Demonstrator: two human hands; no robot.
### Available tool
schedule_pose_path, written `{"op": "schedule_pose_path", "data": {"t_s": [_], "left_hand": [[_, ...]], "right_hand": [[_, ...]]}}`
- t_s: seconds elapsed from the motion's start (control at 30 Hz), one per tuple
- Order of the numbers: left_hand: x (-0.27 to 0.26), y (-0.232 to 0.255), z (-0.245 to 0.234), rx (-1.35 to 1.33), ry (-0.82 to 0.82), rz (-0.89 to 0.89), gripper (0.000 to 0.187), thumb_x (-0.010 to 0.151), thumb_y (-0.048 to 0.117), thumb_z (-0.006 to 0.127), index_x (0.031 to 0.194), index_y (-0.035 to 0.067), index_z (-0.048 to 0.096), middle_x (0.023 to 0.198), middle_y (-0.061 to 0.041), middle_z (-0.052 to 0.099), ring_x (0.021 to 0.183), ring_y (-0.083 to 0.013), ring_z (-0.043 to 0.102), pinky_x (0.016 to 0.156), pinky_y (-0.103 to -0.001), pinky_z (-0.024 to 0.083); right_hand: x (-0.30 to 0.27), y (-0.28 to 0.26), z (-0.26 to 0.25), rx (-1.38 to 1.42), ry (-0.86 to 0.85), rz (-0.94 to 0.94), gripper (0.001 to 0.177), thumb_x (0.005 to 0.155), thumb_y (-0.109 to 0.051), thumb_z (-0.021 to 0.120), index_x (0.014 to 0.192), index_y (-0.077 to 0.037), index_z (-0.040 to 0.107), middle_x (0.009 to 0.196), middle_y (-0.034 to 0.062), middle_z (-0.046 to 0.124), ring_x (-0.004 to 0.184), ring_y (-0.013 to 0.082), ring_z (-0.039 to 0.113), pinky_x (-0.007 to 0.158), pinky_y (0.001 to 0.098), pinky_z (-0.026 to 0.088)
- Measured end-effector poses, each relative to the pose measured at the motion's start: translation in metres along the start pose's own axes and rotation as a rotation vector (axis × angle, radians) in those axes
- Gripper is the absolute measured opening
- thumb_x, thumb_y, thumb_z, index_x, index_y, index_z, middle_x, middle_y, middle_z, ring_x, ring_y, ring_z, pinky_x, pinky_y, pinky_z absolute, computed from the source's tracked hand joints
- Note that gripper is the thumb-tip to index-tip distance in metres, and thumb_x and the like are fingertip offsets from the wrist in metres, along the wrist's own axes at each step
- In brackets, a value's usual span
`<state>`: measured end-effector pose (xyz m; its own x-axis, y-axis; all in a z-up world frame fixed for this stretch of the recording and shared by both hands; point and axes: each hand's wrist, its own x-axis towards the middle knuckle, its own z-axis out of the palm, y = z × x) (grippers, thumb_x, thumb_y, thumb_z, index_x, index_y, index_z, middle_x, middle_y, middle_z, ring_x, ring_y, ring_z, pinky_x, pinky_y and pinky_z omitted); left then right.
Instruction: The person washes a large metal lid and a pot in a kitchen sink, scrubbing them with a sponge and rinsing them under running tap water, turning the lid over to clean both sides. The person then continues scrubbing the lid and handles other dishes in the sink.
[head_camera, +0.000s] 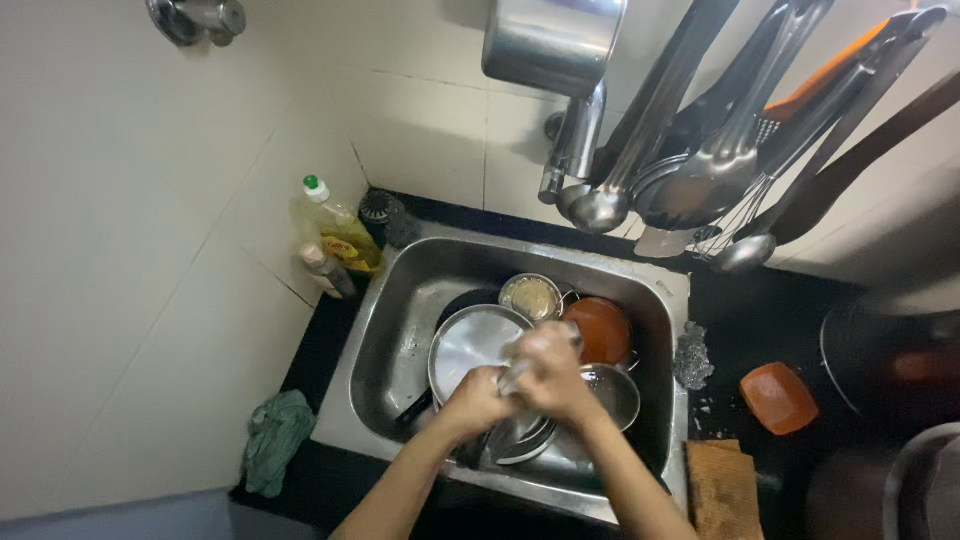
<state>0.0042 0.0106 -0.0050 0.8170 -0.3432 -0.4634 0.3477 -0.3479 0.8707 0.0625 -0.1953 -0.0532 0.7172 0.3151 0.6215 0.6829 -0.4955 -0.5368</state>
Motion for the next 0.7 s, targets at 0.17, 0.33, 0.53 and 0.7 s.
{"op": "schedule_pose_path", "data": {"t_s": [0.17,0.33,0.53,0.7], "left_hand": [[0.002,-0.003,-0.004,-0.068,0.063,0.203,0.039,0.077,0.019,0.072,0.113,0.002,0.072,0.089,-0.006,0.076,0.076,-0.0119,0.069,0.073,-0.03,0.058],[0.001,-0.006,-0.012,-0.142,-0.066,0.159,0.045,0.083,0.023,0.075,0.123,0.002,0.067,0.096,-0.008,0.075,0.081,-0.0123,0.068,0.078,-0.03,0.057],[0.001,-0.009,-0.024,-0.003,0.038,0.25,0.035,0.084,0.021,0.075,0.107,-0.005,0.075,0.087,-0.008,0.076,0.076,-0.0119,0.069,0.068,-0.031,0.056],[-0.003,-0.017,-0.032,-0.306,-0.099,0.198,0.041,0.081,0.02,0.072,0.12,0.007,0.071,0.083,-0.003,0.07,0.069,-0.0103,0.061,0.063,-0.029,0.051]], "right_hand": [[0.021,0.016,-0.015,0.404,0.138,0.356,0.037,0.088,-0.031,0.05,0.104,-0.006,0.073,0.105,0.0062,0.068,0.101,0.0238,0.061,0.09,0.0442,0.048],[0.024,0.011,-0.028,0.731,0.216,0.746,0.034,0.091,-0.034,0.057,0.105,-0.006,0.068,0.102,0.0075,0.068,0.1,0.0279,0.061,0.085,0.0488,0.05],[0.013,-0.014,0.023,-0.016,-0.083,-0.006,0.027,0.08,-0.027,0.06,0.099,-0.014,0.074,0.097,0.003,0.066,0.107,0.0192,0.054,0.096,0.0514,0.048],[0.031,0.014,-0.015,0.696,0.327,0.569,0.038,0.096,-0.035,0.045,0.11,-0.009,0.068,0.103,0.0059,0.065,0.091,0.0134,0.062,0.083,0.0312,0.05]]}}
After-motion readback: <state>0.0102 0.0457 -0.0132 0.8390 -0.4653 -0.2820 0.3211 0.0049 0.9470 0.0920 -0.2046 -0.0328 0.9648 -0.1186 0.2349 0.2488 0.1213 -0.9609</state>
